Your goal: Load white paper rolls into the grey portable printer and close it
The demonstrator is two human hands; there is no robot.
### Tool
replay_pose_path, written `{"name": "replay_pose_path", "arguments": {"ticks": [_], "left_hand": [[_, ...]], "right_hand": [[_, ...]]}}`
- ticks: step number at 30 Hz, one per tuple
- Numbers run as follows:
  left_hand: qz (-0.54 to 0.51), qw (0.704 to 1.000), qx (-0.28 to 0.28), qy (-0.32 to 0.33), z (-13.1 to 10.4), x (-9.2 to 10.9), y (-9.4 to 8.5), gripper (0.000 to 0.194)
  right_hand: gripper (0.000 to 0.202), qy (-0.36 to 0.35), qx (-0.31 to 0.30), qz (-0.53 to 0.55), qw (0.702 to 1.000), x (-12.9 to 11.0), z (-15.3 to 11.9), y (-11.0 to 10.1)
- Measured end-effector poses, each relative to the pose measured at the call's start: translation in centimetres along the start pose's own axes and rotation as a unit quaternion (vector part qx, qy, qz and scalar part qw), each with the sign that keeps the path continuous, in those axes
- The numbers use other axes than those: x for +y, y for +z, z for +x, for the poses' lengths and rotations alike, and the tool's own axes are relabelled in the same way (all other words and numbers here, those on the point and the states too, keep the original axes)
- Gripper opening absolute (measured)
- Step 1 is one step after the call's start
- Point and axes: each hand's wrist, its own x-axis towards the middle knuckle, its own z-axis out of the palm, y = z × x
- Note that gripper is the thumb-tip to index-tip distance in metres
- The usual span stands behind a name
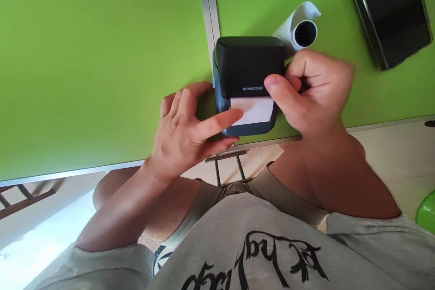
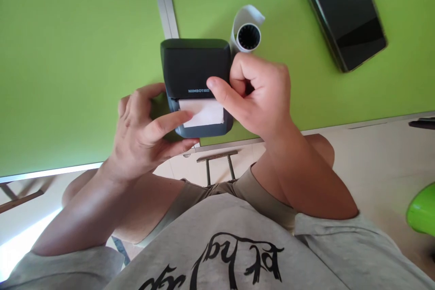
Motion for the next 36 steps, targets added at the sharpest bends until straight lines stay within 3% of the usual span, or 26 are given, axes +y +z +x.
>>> {"name": "replay_pose_path", "arguments": {"ticks": [5,11,18,25,33,36], "left_hand": [[0.014,1.0,-0.004,0.0,0.1,0.0,-0.1,0.055],[0.034,0.999,-0.01,-0.008,0.3,0.2,0.0,0.075],[0.007,0.999,-0.004,-0.032,0.6,0.4,-0.2,0.065],[-0.004,0.999,0.011,-0.04,0.9,0.6,-0.2,0.067],[0.007,0.998,0.01,-0.057,0.9,0.7,0.1,0.066],[0.014,0.999,0.001,-0.051,0.9,0.5,0.0,0.067]], "right_hand": [[0.063,0.017,-0.042,0.02,0.999,1.1,0.3,-0.3],[0.063,0.044,-0.048,0.012,0.998,0.1,0.2,-0.3],[0.057,0.068,-0.023,0.116,0.991,0.7,0.2,0.0],[0.049,0.043,-0.065,0.036,0.996,-0.4,-0.1,-0.3],[0.055,0.127,-0.103,-0.005,0.986,-1.4,0.5,-0.8],[0.062,0.117,-0.081,-0.002,0.99,-1.2,0.1,-0.3]]}}
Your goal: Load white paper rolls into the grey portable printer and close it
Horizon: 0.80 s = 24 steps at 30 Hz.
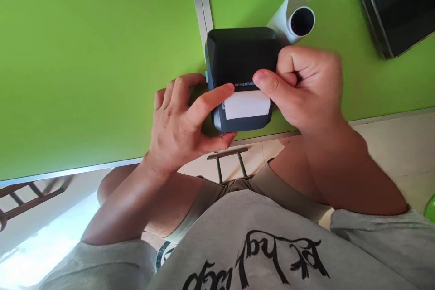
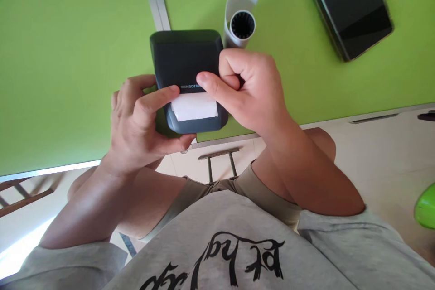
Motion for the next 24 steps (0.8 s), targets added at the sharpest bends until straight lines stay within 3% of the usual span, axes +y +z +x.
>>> {"name": "replay_pose_path", "arguments": {"ticks": [4,10,18,24], "left_hand": [[0.003,1.0,0.005,0.011,-0.06,-0.09,0.02,0.073],[-0.011,1.0,0.021,-0.017,-0.09,0.17,0.33,0.104],[-0.018,0.995,-0.067,-0.07,-0.43,0.28,-0.38,0.103],[-0.015,0.997,-0.054,-0.059,-0.52,-0.19,-0.47,0.113]], "right_hand": [[0.063,-0.031,0.053,-0.016,0.998,0.32,-0.61,0.9],[0.063,-0.065,0.062,-0.037,0.995,0.32,-0.57,1.03],[0.064,-0.046,0.056,-0.067,0.995,0.32,-0.54,0.98],[0.055,-0.045,0.057,0.003,0.997,1.0,-0.55,1.05]]}}
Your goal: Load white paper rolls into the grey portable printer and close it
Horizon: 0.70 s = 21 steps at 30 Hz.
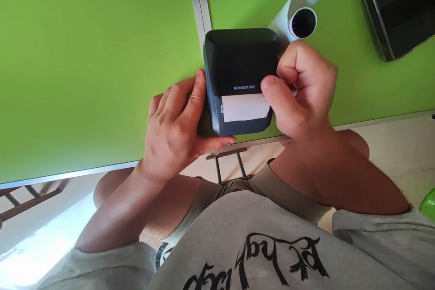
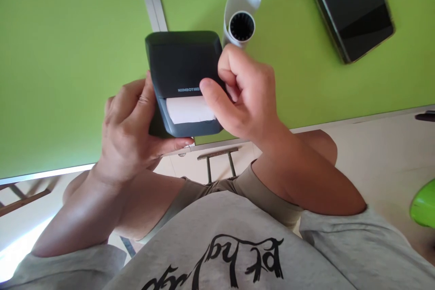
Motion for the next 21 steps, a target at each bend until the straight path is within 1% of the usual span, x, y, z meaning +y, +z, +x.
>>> {"name": "replay_pose_path", "arguments": {"ticks": [3,5,8,11,14,17,21], "left_hand": [[0.004,1.0,0.002,0.003,0.18,-0.02,-0.13,0.113],[0.01,1.0,0.004,0.004,0.3,0.0,-0.2,0.111],[0.013,1.0,0.01,0.007,0.4,0.03,-0.18,0.107],[0.003,1.0,0.026,0.01,0.43,0.07,-0.04,0.111],[-0.006,0.999,0.041,0.01,0.43,0.13,0.15,0.119],[-0.01,1.0,0.028,-0.003,0.45,0.13,0.38,0.12],[-0.014,1.0,0.014,-0.016,0.49,0.04,0.67,0.121]], "right_hand": [[0.056,0.028,0.005,0.009,1.0,0.4,-0.18,0.22],[0.055,0.028,0.009,0.021,0.999,0.54,-0.31,0.3],[0.05,0.027,-0.007,0.032,0.999,0.55,-0.38,0.24],[0.045,0.044,-0.022,0.022,0.999,0.53,-0.27,0.04],[0.042,0.024,-0.026,0.028,0.999,0.68,-0.17,-0.18],[0.04,-0.007,-0.016,0.047,0.999,0.99,-0.24,-0.32],[0.04,-0.011,0.0,0.074,0.997,1.07,-0.35,-0.34]]}}
